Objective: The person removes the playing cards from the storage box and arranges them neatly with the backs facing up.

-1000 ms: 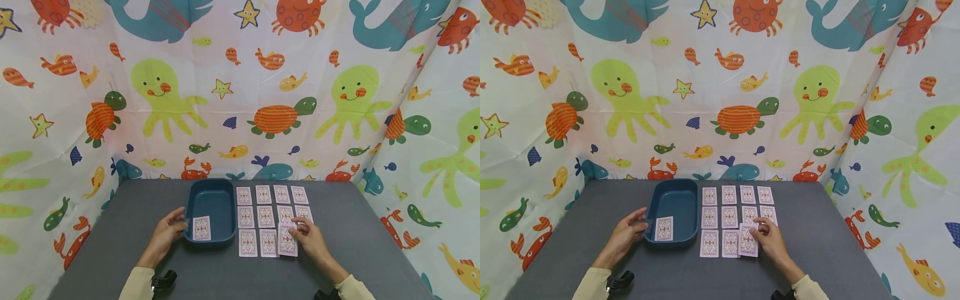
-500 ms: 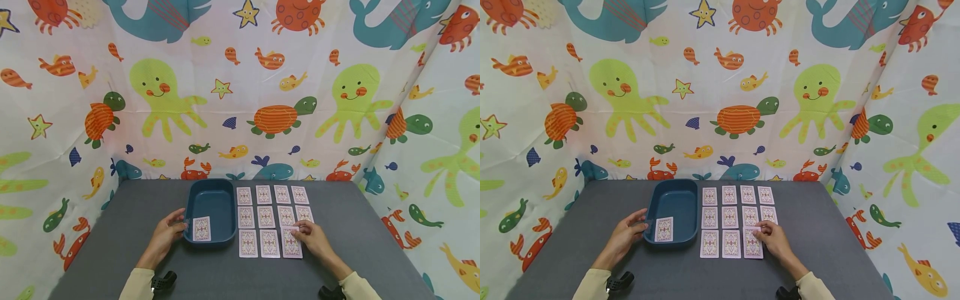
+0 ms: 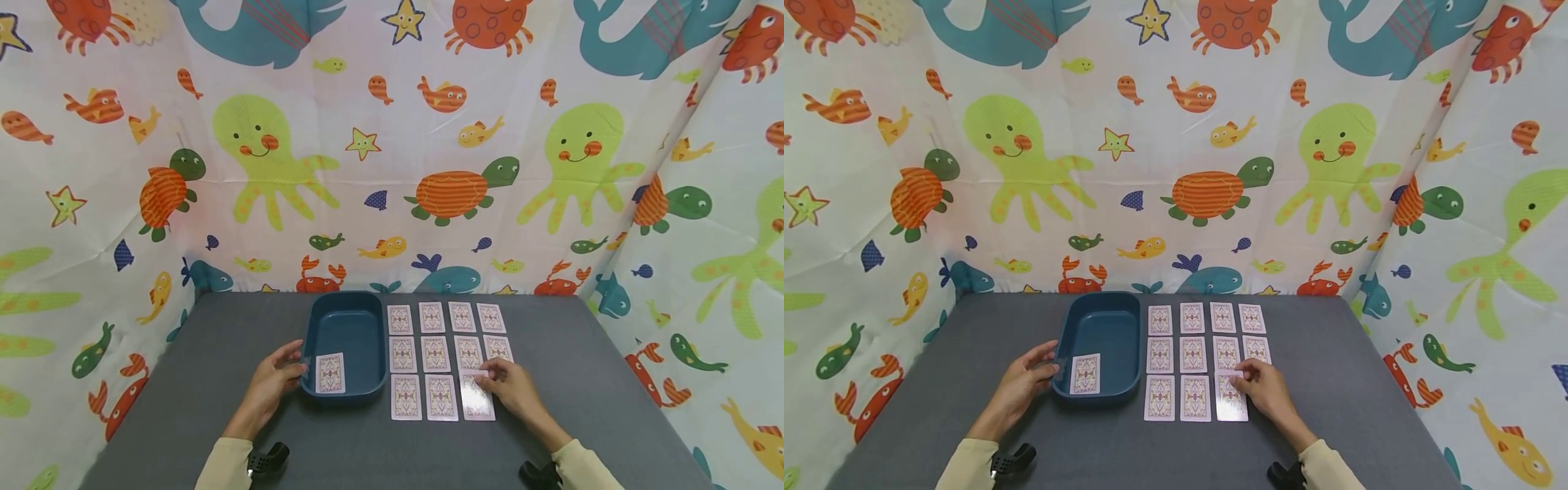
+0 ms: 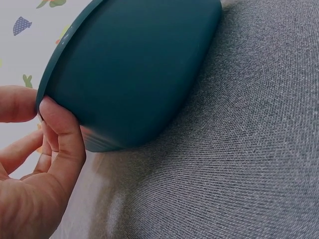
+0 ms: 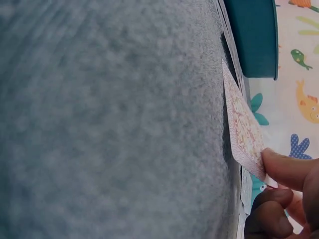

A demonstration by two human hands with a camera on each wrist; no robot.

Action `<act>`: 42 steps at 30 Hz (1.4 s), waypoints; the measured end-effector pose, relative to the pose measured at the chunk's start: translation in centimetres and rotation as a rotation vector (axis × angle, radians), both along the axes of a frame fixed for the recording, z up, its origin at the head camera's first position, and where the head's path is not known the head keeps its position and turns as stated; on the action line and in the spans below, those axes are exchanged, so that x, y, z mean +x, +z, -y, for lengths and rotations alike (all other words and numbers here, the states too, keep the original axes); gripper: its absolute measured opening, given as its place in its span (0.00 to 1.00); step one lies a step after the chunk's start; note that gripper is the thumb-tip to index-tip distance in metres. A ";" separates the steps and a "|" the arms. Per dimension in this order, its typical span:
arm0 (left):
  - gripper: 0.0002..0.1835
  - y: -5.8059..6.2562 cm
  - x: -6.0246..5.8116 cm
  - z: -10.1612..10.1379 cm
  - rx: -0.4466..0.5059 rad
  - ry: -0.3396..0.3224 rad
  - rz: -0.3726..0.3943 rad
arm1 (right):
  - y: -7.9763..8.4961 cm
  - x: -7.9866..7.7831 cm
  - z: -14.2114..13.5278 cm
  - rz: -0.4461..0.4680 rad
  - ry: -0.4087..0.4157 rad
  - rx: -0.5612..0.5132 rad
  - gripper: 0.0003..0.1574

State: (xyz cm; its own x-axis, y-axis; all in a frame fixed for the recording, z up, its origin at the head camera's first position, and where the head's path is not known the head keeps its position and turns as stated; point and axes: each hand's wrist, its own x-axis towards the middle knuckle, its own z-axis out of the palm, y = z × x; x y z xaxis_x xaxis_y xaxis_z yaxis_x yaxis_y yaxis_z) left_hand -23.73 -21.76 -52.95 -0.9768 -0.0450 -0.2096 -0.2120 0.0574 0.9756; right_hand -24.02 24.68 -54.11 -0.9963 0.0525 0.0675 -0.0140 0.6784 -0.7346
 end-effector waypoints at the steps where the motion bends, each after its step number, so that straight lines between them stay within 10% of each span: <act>1: 0.30 0.0 0.0 0.0 0.003 0.000 0.000 | -0.1 0.0 0.0 -0.005 -0.001 0.011 0.13; 24: 0.30 0.0 -0.1 -0.2 -0.013 0.003 0.003 | -0.4 -0.4 -0.2 0.015 -0.023 0.033 0.10; 42: 0.30 0.1 0.3 -0.2 -0.003 0.000 -0.012 | 4.2 0.3 2.8 -0.052 0.017 -0.152 0.12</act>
State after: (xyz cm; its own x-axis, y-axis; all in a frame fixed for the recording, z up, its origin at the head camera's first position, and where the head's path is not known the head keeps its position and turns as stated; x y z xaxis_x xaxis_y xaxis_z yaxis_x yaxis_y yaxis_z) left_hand -23.43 -21.59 -52.81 -0.9792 -0.0461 -0.1975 -0.2001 0.0602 0.9779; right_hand -23.69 21.84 -49.96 -0.9925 0.0487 0.1118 -0.0656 0.5591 -0.8265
